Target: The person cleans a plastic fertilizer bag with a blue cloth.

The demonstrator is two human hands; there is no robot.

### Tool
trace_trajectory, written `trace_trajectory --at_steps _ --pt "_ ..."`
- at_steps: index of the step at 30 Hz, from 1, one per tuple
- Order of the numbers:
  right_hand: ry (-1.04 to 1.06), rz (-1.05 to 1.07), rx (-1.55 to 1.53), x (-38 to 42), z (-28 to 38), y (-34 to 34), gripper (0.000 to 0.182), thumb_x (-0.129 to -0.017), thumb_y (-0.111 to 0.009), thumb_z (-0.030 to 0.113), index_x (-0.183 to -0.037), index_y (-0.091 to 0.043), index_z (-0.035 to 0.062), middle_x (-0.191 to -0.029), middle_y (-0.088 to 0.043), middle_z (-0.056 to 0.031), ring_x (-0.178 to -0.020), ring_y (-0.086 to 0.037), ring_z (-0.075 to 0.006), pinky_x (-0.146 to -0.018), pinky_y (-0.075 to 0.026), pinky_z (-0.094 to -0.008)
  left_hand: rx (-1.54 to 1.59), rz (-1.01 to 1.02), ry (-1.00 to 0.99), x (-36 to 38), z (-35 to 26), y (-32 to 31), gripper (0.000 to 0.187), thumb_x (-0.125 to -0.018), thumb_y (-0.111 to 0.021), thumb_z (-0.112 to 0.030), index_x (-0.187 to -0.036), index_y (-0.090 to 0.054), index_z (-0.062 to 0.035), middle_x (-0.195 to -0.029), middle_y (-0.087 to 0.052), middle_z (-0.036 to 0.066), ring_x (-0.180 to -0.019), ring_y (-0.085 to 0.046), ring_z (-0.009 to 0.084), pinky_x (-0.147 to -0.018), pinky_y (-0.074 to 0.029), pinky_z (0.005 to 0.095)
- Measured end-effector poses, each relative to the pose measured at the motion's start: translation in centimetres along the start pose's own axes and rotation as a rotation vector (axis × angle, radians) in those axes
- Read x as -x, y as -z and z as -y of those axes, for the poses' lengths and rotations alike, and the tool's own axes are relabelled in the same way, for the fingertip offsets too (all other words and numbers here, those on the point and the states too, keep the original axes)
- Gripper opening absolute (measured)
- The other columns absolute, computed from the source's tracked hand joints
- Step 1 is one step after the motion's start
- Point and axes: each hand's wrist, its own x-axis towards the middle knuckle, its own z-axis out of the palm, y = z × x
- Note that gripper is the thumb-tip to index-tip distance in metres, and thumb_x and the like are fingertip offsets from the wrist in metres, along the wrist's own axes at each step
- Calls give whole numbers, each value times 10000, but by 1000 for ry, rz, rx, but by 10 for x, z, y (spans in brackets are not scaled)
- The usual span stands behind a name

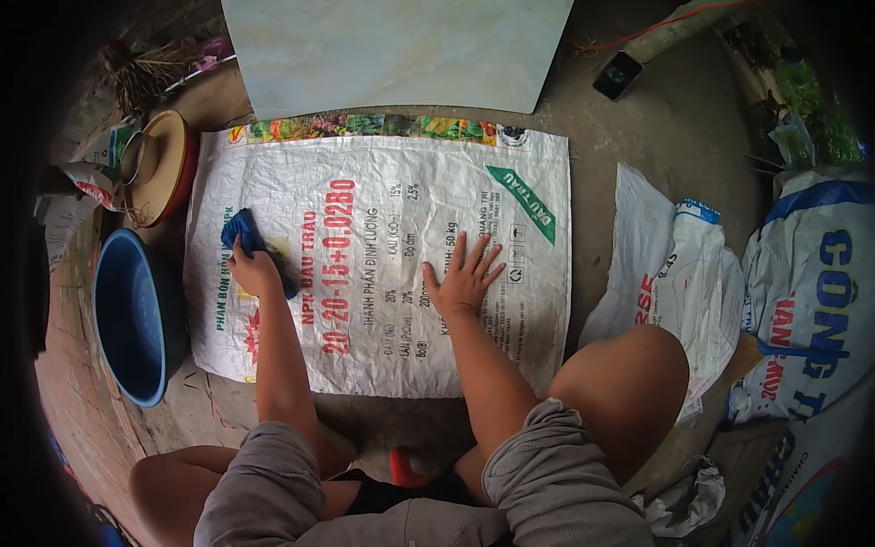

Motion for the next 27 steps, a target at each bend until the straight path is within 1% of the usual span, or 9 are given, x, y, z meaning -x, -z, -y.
trace_trajectory --at_steps 6,10,11,15,18,22,24,25,27 --pt "12 -35 31 1 -1 -5 931 -857 -467 651 -1538 -164 92 -1564 -33 -299 -1424 5 -534 -1103 9 -675 471 477 -581 134 -157 46 506 -766 -581 -10 -1220 -636 -225 -1072 -581 120 -949 -596 324 -788 -506 409" --pt "1 126 280 -3 -3 -20 821 -878 -497 559 -1521 -231 125 -1544 -148 -284 -1429 -58 -516 -1091 -63 -700 496 879 -1152 232 -170 42 359 -769 -659 -224 -1125 -684 -263 -1050 -583 45 -927 -567 257 -776 -494 372" --pt "61 -159 524 -3 -10 -44 775 -893 -490 531 -1514 -250 137 -1542 -175 -260 -1428 -69 -515 -1079 -84 -714 495 875 -1146 238 -163 41 359 -769 -659 -224 -1125 -684 -263 -1050 -583 45 -927 -567 257 -776 -494 372" --pt "-57 38 373 -7 -5 -28 785 -881 -492 570 -1522 -253 187 -1557 -144 -260 -1424 -61 -525 -1095 -56 -694 447 722 -1017 230 -146 43 351 -776 -643 -223 -1116 -696 -293 -1073 -589 28 -942 -563 244 -788 -484 363" --pt "30 -130 -4 2 -1 -9 827 -866 -491 610 -1531 -237 189 -1556 -106 -294 -1418 -43 -540 -1093 -34 -694 345 639 -943 174 -115 48 408 -771 -633 -142 -1143 -688 -298 -1086 -615 50 -914 -584 265 -808 -498 375" --pt "31 -87 -11 1 -4 -11 862 -876 -428 676 -1543 -194 184 -1555 -54 -321 -1411 7 -562 -1078 19 -705 96 344 -725 90 -30 41 504 -767 -551 -37 -1171 -674 -311 -1087 -614 69 -909 -579 298 -784 -494 409" --pt "24 -52 -25 -2 -4 -10 872 -874 -427 682 -1546 -181 183 -1558 -32 -317 -1411 16 -562 -1077 20 -706 -68 245 -453 54 20 46 506 -781 -539 -64 -1213 -648 -303 -1096 -601 92 -940 -579 333 -821 -492 433" --pt "13 -5 -25 -3 -5 -8 882 -873 -425 689 -1549 -169 182 -1561 -10 -313 -1411 25 -562 -1077 21 -706 -143 370 -163 39 28 65 498 -789 -524 -88 -1235 -635 -281 -1126 -597 119 -981 -578 352 -871 -484 451" --pt "-3 93 -67 -5 -8 3 889 -869 -434 694 -1548 -170 184 -1563 9 -310 -1412 31 -560 -1080 24 -701 -60 373 158 10 45 81 493 -786 -493 -102 -1264 -611 -128 -1186 -601 217 -1062 -593 407 -960 -460 480"
